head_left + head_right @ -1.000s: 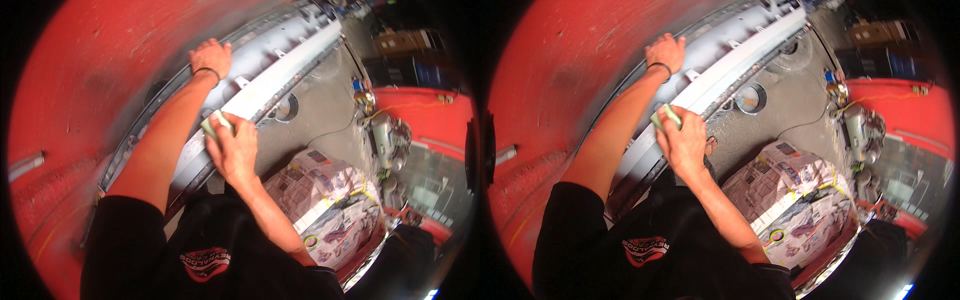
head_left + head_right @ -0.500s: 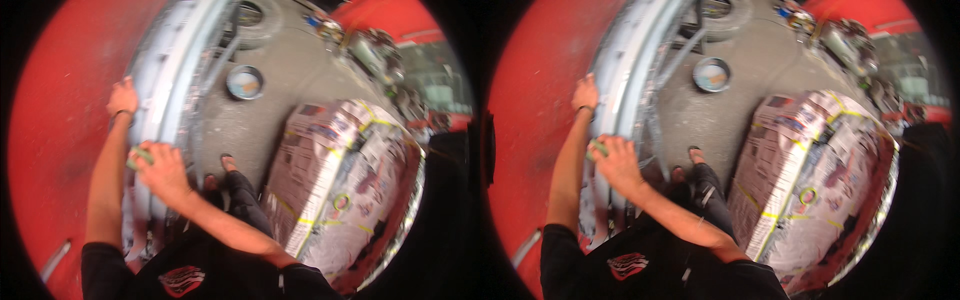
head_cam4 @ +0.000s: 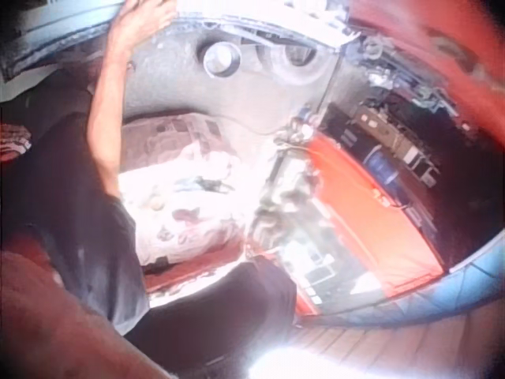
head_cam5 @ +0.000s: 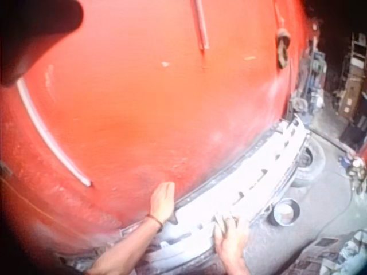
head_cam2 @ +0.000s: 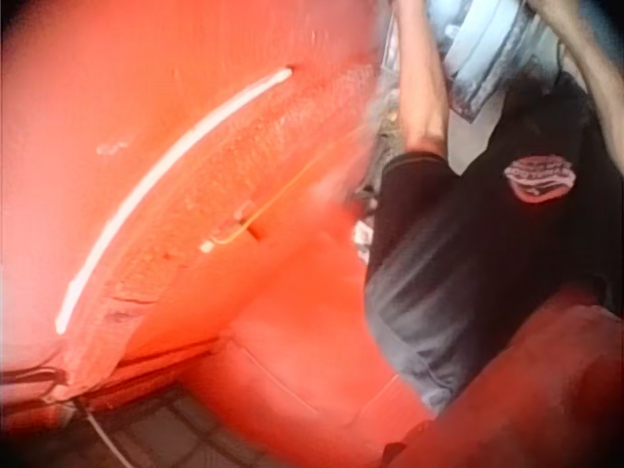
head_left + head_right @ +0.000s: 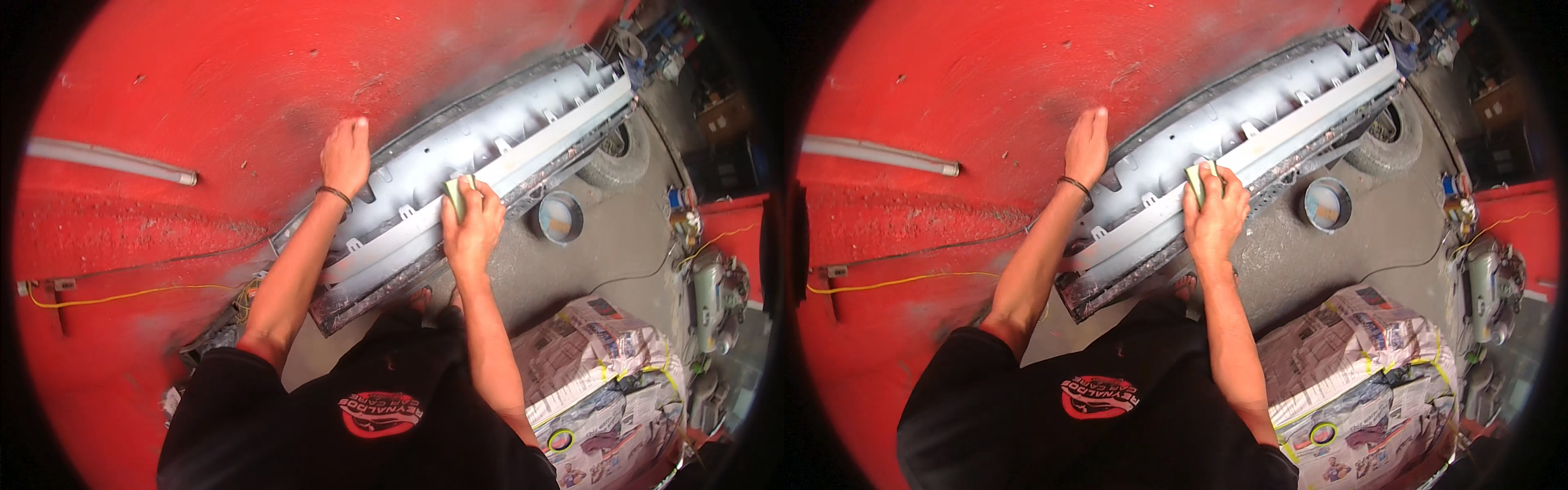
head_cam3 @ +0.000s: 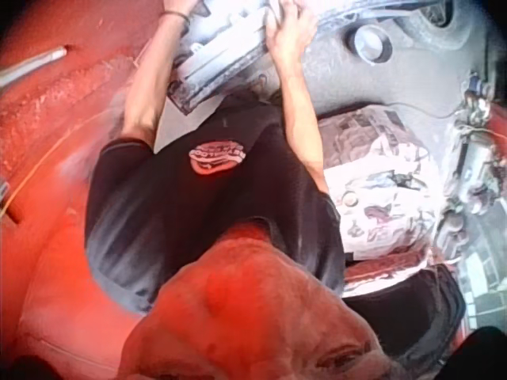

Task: The person wets sandpaper and a sanding block in a bucket of water, wraps the sandpaper around the block, and sands a car bumper part.

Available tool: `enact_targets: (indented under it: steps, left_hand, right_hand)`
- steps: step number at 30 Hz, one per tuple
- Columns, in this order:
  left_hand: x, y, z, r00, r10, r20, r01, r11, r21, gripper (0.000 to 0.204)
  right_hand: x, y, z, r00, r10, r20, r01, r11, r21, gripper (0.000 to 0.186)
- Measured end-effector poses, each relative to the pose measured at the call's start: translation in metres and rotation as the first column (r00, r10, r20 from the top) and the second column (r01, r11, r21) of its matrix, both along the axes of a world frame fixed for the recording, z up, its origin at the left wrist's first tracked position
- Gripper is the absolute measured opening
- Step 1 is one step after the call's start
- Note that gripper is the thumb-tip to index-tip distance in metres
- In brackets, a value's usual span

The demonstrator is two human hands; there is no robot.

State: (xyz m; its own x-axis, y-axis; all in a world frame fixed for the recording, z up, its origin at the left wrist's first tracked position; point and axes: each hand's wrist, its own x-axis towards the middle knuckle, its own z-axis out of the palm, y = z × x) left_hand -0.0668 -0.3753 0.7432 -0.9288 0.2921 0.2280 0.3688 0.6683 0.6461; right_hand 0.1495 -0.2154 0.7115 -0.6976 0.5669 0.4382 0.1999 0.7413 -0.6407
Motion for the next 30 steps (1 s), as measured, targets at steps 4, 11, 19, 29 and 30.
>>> enact_targets:
  steps: [4, 11, 19, 29, 30]
  left_hand:
    - [0.023, 0.001, -0.023, 0.997, 0.055, 0.062, -0.039, 0.97, -0.242, 0.061]
    - [0.018, 0.031, -0.08, 0.948, 0.269, 0.168, -0.137, 0.825, -0.549, 0.078]
    - [0.019, 0.044, -0.073, 0.973, 0.199, 0.113, -0.096, 0.802, -0.589, 0.071]
    - [0.011, 0.035, -0.08, 0.977, 0.211, 0.031, -0.149, 0.779, -0.61, 0.069]
    - [0.011, 0.037, -0.08, 0.979, 0.203, 0.032, -0.141, 0.777, -0.614, 0.069]
  right_hand:
    - [0.0, -0.005, -0.004, 0.999, 0.01, -0.044, -0.008, 0.999, 0.052, 0.048]
    - [0.01, -0.026, 0.013, 0.988, 0.152, 0.027, -0.155, 0.972, 0.176, 0.047]
    - [-0.025, 0.151, 0.012, 0.994, 0.05, 0.1, -0.076, 0.958, 0.275, 0.047]
    - [-0.012, 0.147, 0.007, 0.938, 0.306, 0.16, -0.338, 0.91, 0.241, 0.044]
    - [-0.023, 0.188, 0.008, 0.972, 0.205, 0.113, -0.229, 0.935, 0.272, 0.041]
